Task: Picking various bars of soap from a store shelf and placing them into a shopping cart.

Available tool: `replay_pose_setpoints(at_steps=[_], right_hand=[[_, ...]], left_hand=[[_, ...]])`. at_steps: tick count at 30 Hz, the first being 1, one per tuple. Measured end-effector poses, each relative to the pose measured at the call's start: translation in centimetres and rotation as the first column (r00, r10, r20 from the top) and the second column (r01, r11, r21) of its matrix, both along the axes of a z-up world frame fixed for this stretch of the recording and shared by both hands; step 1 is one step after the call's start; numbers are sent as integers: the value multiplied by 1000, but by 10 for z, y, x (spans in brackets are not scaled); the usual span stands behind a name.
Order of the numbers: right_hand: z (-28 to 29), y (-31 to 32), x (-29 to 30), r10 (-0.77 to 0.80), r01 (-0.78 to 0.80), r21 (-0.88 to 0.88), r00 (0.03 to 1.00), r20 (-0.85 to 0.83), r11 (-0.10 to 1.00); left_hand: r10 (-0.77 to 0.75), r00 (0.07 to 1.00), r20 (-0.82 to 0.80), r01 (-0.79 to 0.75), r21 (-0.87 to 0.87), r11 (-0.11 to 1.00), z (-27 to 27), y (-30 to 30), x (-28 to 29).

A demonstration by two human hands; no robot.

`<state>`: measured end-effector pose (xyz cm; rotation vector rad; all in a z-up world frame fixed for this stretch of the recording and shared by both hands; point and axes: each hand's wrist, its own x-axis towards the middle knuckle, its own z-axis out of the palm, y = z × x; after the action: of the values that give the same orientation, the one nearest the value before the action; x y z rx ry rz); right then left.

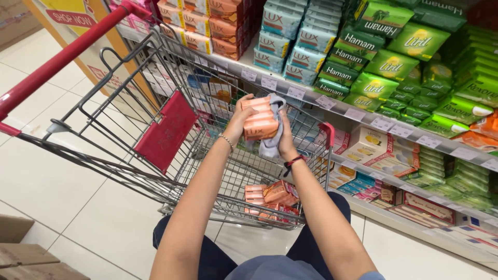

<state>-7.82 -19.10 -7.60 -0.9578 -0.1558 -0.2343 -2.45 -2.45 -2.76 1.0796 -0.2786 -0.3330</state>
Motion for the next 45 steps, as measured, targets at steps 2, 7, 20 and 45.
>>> replay_pose_setpoints(at_steps=[2, 7, 20, 45], right_hand=[[10, 1, -1, -25, 25, -33, 999, 25, 999], [-14, -11, 16, -82, 81, 11, 994, 78, 997], [56, 34, -35, -321, 342, -675, 933, 162, 654], [3, -14, 15, 39, -16, 151, 988, -147, 988]], left_hand=[[-40, 997, 62, 37, 46, 998, 10, 8, -6], [-211, 974, 88, 190, 200, 961, 30, 17, -25], [256, 929, 269, -361, 498, 788, -5, 12, -1], [295, 825, 482, -413, 158, 897, 3, -4, -20]])
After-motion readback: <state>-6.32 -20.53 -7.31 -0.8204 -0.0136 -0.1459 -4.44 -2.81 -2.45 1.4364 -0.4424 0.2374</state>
